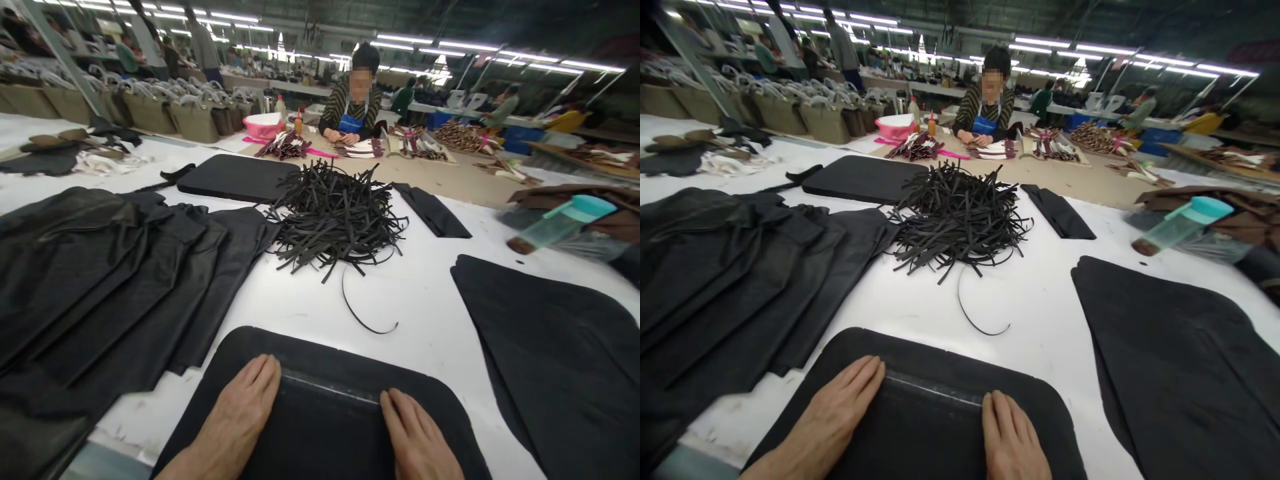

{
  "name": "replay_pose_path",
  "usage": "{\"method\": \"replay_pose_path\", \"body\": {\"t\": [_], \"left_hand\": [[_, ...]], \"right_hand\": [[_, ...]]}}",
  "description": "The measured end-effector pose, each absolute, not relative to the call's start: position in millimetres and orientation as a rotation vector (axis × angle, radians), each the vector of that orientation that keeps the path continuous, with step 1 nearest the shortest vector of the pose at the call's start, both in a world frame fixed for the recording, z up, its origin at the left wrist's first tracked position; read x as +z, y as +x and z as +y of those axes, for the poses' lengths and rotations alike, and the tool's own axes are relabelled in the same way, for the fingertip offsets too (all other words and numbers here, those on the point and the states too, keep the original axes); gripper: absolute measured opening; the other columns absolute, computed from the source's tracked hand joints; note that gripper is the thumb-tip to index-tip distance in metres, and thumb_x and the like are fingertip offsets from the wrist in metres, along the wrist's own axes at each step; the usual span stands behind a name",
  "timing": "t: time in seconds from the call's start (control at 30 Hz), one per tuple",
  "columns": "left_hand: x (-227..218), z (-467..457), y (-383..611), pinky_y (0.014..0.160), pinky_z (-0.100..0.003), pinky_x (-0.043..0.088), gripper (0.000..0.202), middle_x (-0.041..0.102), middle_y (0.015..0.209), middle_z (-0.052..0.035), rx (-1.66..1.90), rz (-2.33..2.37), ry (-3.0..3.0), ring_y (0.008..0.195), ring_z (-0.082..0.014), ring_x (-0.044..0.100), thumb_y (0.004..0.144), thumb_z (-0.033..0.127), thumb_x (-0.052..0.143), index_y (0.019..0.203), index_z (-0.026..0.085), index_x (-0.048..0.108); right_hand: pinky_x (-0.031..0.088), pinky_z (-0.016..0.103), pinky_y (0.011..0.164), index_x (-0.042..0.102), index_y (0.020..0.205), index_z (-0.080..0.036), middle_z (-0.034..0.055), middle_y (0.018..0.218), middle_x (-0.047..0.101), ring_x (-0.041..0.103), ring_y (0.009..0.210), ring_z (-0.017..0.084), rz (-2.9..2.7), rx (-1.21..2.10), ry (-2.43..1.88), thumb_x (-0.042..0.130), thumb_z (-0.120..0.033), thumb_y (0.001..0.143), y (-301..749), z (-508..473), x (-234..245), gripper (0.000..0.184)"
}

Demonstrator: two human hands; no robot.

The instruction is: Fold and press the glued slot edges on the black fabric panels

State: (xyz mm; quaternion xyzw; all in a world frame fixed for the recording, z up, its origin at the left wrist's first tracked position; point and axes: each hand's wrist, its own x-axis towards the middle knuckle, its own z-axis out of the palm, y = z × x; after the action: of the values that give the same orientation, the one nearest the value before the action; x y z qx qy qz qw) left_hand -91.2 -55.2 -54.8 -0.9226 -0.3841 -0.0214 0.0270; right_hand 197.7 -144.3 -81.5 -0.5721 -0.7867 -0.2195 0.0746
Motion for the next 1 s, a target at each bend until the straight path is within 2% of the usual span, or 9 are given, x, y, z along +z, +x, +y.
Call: {"method": "replay_pose_path", "body": {"t": [0.2,0.3,0.43,0.53,0.63,0.77,0.9,1.0], "left_hand": [[-55.9,-47.3,-103.6,0.091,-0.026,0.049,0.063,0.064,0.112,-0.006,-0.115,-1.283,-2.794,0.107,-0.0174,0.057,0.067,-0.014,0.027,0.112,0.015,0.061],[-61.2,-38.7,-116.0,0.088,-0.026,0.051,0.055,0.064,0.113,-0.0074,-0.207,-1.288,-2.758,0.105,-0.0177,0.059,0.073,-0.009,0.028,0.109,0.014,0.062],[-57.5,-26.8,-136.3,0.086,-0.032,0.052,0.04,0.063,0.112,-0.0118,-0.334,-1.332,-2.61,0.103,-0.0228,0.059,0.08,0.002,0.032,0.102,0.011,0.064],[-49.6,-32.8,-126.9,0.085,-0.032,0.051,0.038,0.064,0.109,-0.0107,-0.496,-1.194,-2.63,0.101,-0.0223,0.059,0.08,0.003,0.035,0.103,0.013,0.063],[-55.0,-52.4,-93.9,0.092,-0.026,0.046,0.043,0.064,0.111,-0.0056,-0.714,-0.907,-2.861,0.105,-0.0158,0.056,0.08,0.0,0.034,0.109,0.018,0.06],[-83.2,-73.2,-54.4,0.098,-0.035,0.044,0.036,0.063,0.114,-0.0072,-0.803,-0.414,-3.004,0.111,-0.0209,0.053,0.08,0.004,0.037,0.106,0.016,0.059],[-95.9,-74.5,-49.1,0.101,-0.04,0.042,0.036,0.056,0.125,-0.0105,-0.673,-0.369,-3.046,0.121,-0.0259,0.046,0.079,0.005,0.043,0.112,0.014,0.056],[-91.7,-71.4,-54.2,0.101,-0.041,0.043,0.039,0.055,0.127,-0.0105,-0.591,-0.382,-3.077,0.124,-0.0275,0.043,0.078,0.006,0.044,0.116,0.014,0.054]], "right_hand": [[0.054,0.031,0.074,0.057,0.108,-0.012,0.0104,0.1,0.064,0.059,0.091,0.024,-2.218,-0.578,-1.949,0.04,0.008,0.066,185.5,-145.3,-70.1,0.049],[0.053,0.034,0.074,0.059,0.106,-0.012,0.0111,0.099,0.064,0.058,0.089,0.025,-2.189,-0.541,-1.994,0.04,0.008,0.068,185.1,-146.3,-66.7,0.048],[0.05,0.04,0.075,0.062,0.096,-0.011,0.0139,0.099,0.062,0.057,0.089,0.028,-2.063,-0.473,-2.164,0.041,0.006,0.073,191.5,-147.9,-58.9,0.036],[0.047,0.041,0.079,0.062,0.094,-0.015,0.0116,0.1,0.062,0.056,0.091,0.027,-1.979,-0.359,-2.192,0.045,0.002,0.078,182.5,-135.3,-49.0,0.029],[0.046,0.036,0.079,0.061,0.096,-0.02,0.0069,0.101,0.061,0.056,0.089,0.023,-2.033,-0.094,-2.121,0.051,-0.004,0.081,159.7,-107.8,-38.1,0.024],[0.045,0.034,0.075,0.059,0.096,-0.022,0.0042,0.101,0.06,0.055,0.088,0.023,-2.143,0.155,-2.157,0.06,-0.008,0.079,136.7,-70.6,-28.4,0.022],[0.042,0.034,0.073,0.06,0.083,-0.021,0.0017,0.085,0.06,0.053,0.084,0.023,-2.184,0.241,-2.18,0.066,-0.015,0.078,140.1,-54.4,-27.3,0.011],[0.04,0.032,0.072,0.058,0.072,-0.021,0.0005,0.081,0.059,0.052,0.082,0.021,-2.181,0.314,-2.099,0.07,-0.018,0.076,148.3,-54.4,-27.7,0.013]]}}
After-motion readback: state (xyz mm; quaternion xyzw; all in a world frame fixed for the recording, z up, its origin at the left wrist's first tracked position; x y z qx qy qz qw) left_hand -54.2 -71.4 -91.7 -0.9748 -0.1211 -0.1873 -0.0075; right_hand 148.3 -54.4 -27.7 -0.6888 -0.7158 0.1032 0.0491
